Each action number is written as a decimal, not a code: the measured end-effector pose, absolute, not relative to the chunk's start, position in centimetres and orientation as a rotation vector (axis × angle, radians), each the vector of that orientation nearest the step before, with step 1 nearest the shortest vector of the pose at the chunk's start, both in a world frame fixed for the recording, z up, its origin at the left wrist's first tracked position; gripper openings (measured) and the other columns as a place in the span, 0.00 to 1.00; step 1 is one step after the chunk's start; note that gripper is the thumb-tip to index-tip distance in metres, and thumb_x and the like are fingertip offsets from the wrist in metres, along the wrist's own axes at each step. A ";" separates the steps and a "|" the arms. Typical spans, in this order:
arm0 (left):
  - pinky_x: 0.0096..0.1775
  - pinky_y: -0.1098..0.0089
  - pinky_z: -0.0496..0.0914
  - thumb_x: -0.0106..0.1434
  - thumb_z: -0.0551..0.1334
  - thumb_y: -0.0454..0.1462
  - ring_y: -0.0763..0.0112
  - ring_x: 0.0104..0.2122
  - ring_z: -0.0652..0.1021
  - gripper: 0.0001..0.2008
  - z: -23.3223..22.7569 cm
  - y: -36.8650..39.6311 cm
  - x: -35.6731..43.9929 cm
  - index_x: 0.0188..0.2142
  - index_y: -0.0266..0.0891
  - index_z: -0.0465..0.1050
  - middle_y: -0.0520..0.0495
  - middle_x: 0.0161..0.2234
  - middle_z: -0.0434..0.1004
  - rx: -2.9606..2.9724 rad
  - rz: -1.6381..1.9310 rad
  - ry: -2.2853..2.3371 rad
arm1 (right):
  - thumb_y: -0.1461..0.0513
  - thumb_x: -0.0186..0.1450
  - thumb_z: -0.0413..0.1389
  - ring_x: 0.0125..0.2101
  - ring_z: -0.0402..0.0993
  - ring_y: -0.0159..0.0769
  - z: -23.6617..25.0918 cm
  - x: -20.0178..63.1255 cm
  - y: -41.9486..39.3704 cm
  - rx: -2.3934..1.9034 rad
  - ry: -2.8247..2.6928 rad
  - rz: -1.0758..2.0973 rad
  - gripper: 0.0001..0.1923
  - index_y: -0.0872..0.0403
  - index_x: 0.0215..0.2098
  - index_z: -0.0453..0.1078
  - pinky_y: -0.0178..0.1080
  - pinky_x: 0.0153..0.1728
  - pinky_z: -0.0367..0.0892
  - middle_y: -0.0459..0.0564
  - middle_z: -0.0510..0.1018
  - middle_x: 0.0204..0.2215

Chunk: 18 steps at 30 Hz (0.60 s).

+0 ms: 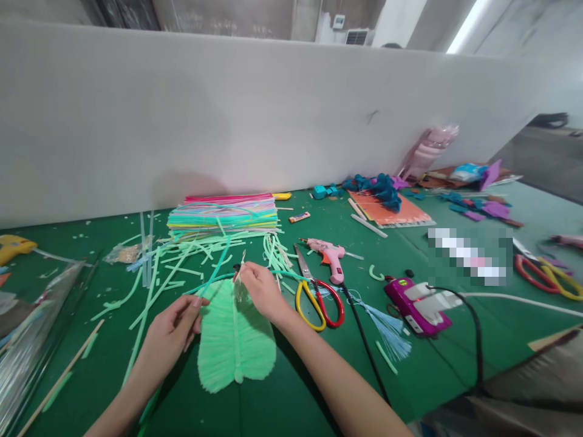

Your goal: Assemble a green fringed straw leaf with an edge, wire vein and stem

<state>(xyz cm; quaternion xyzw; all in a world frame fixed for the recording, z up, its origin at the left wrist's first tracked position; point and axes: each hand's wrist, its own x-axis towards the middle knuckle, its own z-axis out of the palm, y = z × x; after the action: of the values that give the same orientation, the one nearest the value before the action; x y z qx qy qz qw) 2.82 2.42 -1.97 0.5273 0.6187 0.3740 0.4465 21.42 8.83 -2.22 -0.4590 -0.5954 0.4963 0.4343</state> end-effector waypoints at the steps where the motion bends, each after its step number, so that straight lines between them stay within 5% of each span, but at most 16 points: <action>1: 0.18 0.75 0.57 0.60 0.57 0.53 0.75 0.15 0.64 0.21 -1.9 2.3 2.7 0.40 0.39 0.74 0.55 0.19 0.67 1.323 0.918 1.549 | 0.57 0.65 0.42 0.22 0.54 0.30 -2.5 21.4 8.9 -1.144 -1.491 1.214 0.16 0.54 0.24 0.64 0.34 0.24 0.50 0.42 0.60 0.20; 11: 0.20 0.75 0.56 0.61 0.55 0.54 0.73 0.17 0.66 0.20 -2.3 0.9 1.3 0.35 0.41 0.72 0.55 0.19 0.67 1.399 0.784 1.679 | 0.58 0.66 0.43 0.24 0.54 0.31 -3.5 21.3 9.3 -1.190 -1.567 1.107 0.13 0.52 0.24 0.56 0.34 0.26 0.51 0.40 0.57 0.21; 18: 0.25 0.75 0.59 0.63 0.52 0.54 0.71 0.22 0.68 0.20 -2.2 0.8 1.2 0.43 0.44 0.71 0.56 0.20 0.65 1.484 0.712 1.769 | 0.59 0.65 0.43 0.23 0.54 0.31 -3.5 21.0 9.3 -1.242 -1.567 1.057 0.12 0.51 0.23 0.55 0.34 0.26 0.49 0.40 0.58 0.20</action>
<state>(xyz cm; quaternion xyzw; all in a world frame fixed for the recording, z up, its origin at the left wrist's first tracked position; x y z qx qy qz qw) 1.20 0.82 -2.22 0.5742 0.6844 0.2756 0.3548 20.99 9.34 -3.51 -0.4967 -0.6269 0.4230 0.4258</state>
